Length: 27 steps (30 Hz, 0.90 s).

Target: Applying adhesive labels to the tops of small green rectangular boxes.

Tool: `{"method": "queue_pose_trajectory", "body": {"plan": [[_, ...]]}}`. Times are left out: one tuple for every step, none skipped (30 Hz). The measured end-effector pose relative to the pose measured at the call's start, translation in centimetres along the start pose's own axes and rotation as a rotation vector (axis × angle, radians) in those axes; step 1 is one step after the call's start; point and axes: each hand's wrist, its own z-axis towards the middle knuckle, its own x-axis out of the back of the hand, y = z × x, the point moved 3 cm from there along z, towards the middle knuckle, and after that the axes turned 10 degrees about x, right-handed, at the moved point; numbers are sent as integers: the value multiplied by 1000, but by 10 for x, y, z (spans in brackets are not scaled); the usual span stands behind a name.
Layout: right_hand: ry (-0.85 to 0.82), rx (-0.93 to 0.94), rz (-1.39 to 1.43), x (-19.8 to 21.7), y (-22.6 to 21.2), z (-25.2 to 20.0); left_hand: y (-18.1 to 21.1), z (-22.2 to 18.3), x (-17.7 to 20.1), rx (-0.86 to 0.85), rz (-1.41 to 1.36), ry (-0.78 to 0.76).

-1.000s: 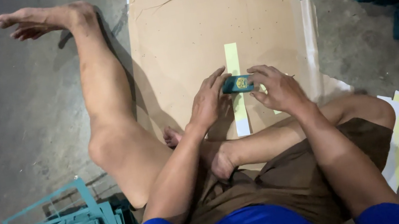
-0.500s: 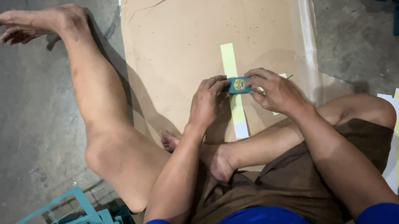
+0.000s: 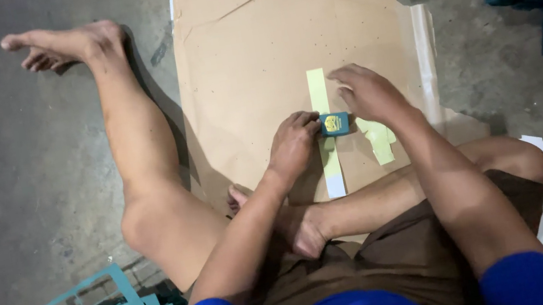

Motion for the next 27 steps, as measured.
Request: {"method": "queue_pose_trajectory", "body": {"plan": [[7, -3, -2, -7, 7, 10, 3, -1, -3, -8, 0, -1], [-24, 23, -48, -15, 14, 21, 4, -1, -6, -6, 21, 1], [-54, 52, -93, -25, 19, 35, 4, -2, -7, -4, 46, 5], [-47, 53, -93, -28, 18, 43, 5, -1, -6, -10, 50, 7], [-101, 61, -138, -33, 18, 50, 6, -2, -7, -8, 49, 20], [-154, 67, -182, -38, 17, 56, 6, -3, -7, -6, 48, 32], [-158, 71, -180, -37, 11, 61, 6, -3, -3, -1, 50, 33], [-235, 14, -249, -38, 8, 65, 5, -4, 1, 8, 19, 27], [-314, -46, -319, -39, 6, 65, 6, -5, 3, 19, -15, 19], [-321, -47, -318, -42, 10, 68, 7, -6, 9, 25, -18, 16], [-293, -58, -315, -42, 16, 71, 9, -4, 14, 27, -55, -12], [-265, -70, -313, -42, 21, 74, 11, -3, 19, 30, -93, -41], [-266, -76, -316, -42, 23, 73, 11, -3, 17, 28, -99, -44], [-272, -86, -319, -41, 25, 71, 10, -4, 14, 28, -113, -60], [-277, -89, -320, -42, 25, 72, 8, -4, 13, 31, -123, -72], [-278, -90, -320, -42, 26, 73, 4, -5, 8, 32, -124, -73], [-264, -107, -285, -41, 26, 73, 0, -5, 4, 35, -124, -64], [-249, -123, -249, -41, 26, 73, -4, -6, 0, 38, -124, -54], [-251, -125, -247, -42, 30, 73, -4, -6, 1, 39, -125, -57], [-214, -91, -214, -42, 33, 73, -3, -5, 1, 43, -132, -58], [-176, -57, -181, -43, 37, 73, -3, -5, 2, 46, -140, -60], [-178, -60, -179, -44, 40, 72, -3, -6, 0, 47, -141, -63], [-167, -128, -88, -44, 44, 72, -4, -5, 0, 46, -147, -66], [-157, -196, 3, -45, 48, 72, -6, -5, -1, 44, -154, -68], [-156, -195, 2, -45, 49, 71, -5, -4, 0, 44, -154, -67], [-109, -165, 33, -43, 49, 71, -5, -4, 1, 38, -155, -69], [-60, -135, 64, -42, 49, 70, -5, -4, 2, 30, -156, -72]]}}
